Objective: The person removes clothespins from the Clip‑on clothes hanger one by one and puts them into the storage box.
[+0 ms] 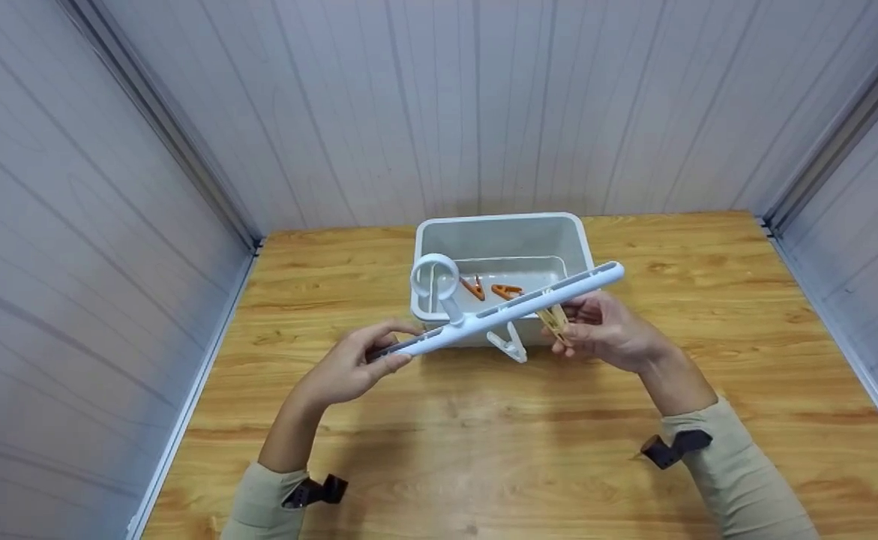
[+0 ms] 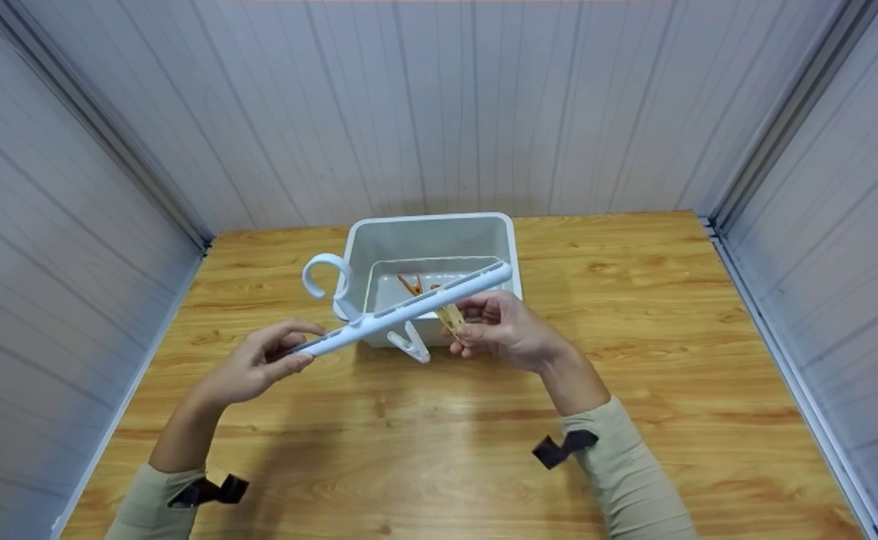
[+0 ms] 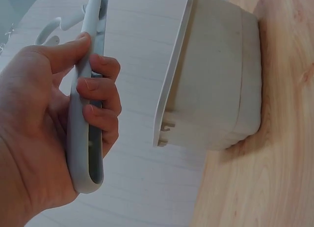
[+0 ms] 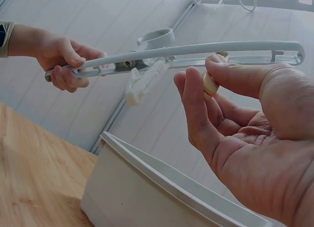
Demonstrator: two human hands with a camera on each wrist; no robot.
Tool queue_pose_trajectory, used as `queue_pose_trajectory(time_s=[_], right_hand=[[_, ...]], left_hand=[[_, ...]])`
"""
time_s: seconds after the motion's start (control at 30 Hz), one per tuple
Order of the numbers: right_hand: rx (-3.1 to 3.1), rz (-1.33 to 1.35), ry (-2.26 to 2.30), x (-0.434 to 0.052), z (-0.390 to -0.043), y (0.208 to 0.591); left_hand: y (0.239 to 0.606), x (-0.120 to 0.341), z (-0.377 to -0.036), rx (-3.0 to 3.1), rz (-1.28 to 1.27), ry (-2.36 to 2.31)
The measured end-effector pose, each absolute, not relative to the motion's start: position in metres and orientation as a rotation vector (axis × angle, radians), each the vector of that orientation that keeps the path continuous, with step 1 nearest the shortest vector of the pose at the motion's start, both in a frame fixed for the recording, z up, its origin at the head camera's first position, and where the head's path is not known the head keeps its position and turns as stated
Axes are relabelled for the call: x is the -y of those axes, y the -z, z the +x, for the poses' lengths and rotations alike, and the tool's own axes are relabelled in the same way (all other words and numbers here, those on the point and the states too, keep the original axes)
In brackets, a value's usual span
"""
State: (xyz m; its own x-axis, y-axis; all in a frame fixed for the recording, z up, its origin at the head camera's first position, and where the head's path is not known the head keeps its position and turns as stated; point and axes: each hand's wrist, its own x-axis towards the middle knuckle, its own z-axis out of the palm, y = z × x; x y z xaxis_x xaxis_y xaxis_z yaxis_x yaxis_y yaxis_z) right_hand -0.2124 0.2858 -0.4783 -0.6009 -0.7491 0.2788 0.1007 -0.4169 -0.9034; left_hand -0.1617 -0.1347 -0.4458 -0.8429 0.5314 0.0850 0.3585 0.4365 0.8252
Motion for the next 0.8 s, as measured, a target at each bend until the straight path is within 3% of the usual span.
queue_pose_trajectory(time_s=[0.8], right_hand=[[-1.384, -0.924, 1.97, -0.289, -0.202, 0.477]], left_hand=[[0.419, 0.154, -0.167, -2.566, 0.901, -1.092]])
